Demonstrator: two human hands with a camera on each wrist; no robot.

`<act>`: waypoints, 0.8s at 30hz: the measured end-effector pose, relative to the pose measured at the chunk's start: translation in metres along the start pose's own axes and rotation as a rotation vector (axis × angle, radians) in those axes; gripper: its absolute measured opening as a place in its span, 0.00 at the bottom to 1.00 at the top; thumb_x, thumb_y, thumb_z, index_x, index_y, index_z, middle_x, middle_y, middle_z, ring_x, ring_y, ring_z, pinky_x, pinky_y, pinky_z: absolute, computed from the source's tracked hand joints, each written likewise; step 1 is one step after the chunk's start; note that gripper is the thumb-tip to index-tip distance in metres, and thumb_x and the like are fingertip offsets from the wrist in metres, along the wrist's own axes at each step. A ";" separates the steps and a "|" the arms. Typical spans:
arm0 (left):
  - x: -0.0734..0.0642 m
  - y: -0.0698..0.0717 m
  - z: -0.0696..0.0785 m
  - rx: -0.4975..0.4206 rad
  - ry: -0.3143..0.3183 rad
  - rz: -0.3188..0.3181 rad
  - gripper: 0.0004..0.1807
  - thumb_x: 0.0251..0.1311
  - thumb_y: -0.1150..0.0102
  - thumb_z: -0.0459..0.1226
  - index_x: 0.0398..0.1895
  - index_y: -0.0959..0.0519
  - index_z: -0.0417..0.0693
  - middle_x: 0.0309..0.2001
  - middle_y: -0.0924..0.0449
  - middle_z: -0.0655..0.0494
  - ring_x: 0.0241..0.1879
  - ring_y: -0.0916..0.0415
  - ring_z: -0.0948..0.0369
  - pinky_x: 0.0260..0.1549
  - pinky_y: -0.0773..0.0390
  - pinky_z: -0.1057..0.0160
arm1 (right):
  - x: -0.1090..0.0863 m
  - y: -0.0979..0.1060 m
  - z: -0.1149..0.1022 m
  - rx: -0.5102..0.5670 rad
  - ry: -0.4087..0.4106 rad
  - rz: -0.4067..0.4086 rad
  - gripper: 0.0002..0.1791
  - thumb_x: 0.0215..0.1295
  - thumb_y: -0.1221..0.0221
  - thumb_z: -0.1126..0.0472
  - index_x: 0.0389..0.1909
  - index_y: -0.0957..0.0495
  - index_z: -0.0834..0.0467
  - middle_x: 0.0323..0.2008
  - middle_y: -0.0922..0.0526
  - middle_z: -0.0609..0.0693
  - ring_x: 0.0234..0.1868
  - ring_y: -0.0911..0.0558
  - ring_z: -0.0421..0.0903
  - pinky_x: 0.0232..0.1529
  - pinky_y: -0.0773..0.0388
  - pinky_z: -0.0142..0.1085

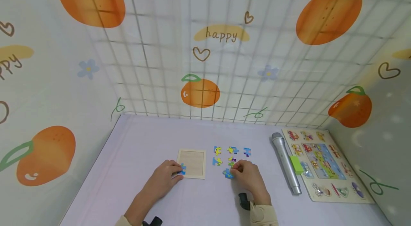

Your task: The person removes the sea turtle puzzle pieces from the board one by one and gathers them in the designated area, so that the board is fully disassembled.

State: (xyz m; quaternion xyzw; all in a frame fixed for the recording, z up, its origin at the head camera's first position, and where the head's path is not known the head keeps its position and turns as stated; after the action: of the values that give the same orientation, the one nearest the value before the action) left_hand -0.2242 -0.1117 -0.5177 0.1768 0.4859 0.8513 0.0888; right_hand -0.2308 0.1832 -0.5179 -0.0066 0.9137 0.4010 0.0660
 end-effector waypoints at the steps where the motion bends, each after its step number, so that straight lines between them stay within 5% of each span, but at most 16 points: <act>1: 0.000 0.000 0.000 0.002 0.003 0.000 0.14 0.55 0.24 0.42 0.43 0.11 0.47 0.46 0.15 0.63 0.48 0.21 0.63 0.49 0.16 0.64 | 0.000 0.000 0.000 -0.002 -0.001 0.001 0.06 0.64 0.32 0.60 0.31 0.19 0.55 0.28 0.18 0.45 0.30 0.25 0.42 0.30 0.29 0.33; 24: -0.001 0.006 0.006 -0.016 0.001 0.011 0.13 0.55 0.24 0.39 0.42 0.11 0.45 0.45 0.15 0.61 0.48 0.21 0.62 0.49 0.17 0.63 | -0.001 0.005 0.003 -0.100 -0.044 0.010 0.07 0.61 0.29 0.61 0.29 0.19 0.57 0.26 0.19 0.47 0.29 0.26 0.43 0.28 0.30 0.34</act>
State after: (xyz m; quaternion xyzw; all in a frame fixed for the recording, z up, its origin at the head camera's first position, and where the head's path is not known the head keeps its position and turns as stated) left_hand -0.2208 -0.1107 -0.5098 0.1782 0.4780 0.8559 0.0854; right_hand -0.2301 0.1890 -0.5163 0.0036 0.8909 0.4465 0.0834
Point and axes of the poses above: each hand's wrist, its own x-axis towards the middle knuckle, its own y-axis out of the back of the hand, z = x × y, the point moved 9 cm from there along x, towards the middle knuckle
